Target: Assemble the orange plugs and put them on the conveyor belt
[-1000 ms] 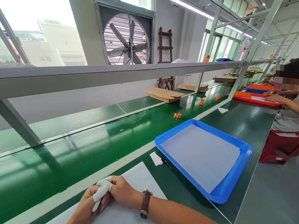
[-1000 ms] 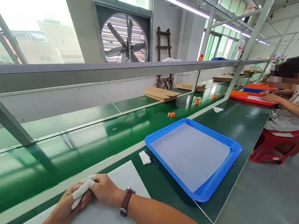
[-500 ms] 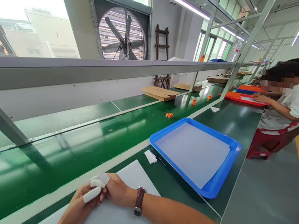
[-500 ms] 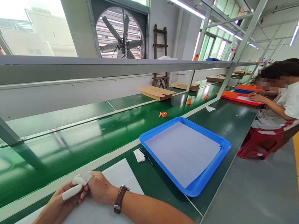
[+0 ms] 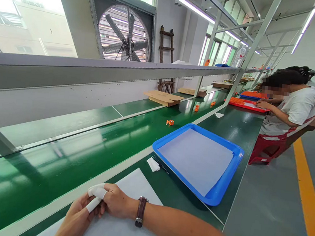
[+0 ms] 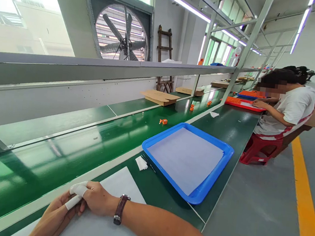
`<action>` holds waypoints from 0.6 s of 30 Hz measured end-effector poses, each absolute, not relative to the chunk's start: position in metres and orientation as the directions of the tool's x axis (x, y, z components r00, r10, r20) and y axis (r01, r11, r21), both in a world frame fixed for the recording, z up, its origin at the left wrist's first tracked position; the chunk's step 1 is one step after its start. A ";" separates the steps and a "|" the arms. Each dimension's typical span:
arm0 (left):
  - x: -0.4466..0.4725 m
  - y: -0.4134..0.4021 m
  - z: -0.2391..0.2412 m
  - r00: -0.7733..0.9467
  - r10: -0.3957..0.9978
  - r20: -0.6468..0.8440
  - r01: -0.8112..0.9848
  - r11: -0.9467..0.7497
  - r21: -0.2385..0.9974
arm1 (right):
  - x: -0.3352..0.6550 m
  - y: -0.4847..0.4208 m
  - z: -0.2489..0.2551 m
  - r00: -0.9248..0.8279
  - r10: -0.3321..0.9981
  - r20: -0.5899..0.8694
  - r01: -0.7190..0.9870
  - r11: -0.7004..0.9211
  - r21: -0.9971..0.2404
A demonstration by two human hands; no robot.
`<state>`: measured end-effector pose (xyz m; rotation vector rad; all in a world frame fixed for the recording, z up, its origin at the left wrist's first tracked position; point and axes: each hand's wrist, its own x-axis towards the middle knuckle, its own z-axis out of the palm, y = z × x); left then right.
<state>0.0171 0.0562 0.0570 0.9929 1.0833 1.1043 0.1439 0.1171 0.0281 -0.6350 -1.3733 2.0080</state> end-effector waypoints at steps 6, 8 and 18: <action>0.017 0.059 0.056 0.080 0.979 -0.187 -0.176 0.199 0.964 | 0.145 0.117 0.031 -0.669 0.740 -0.070 -0.171 -0.245 -0.954; 0.016 0.060 0.054 0.094 0.979 -0.180 -0.167 0.193 0.967 | 0.146 0.117 0.032 -0.667 0.742 -0.069 -0.164 -0.237 -0.958; 0.014 0.058 0.054 0.152 0.975 -0.161 -0.207 0.190 0.960 | 0.147 0.113 0.038 -0.653 0.754 -0.069 -0.155 -0.222 -0.963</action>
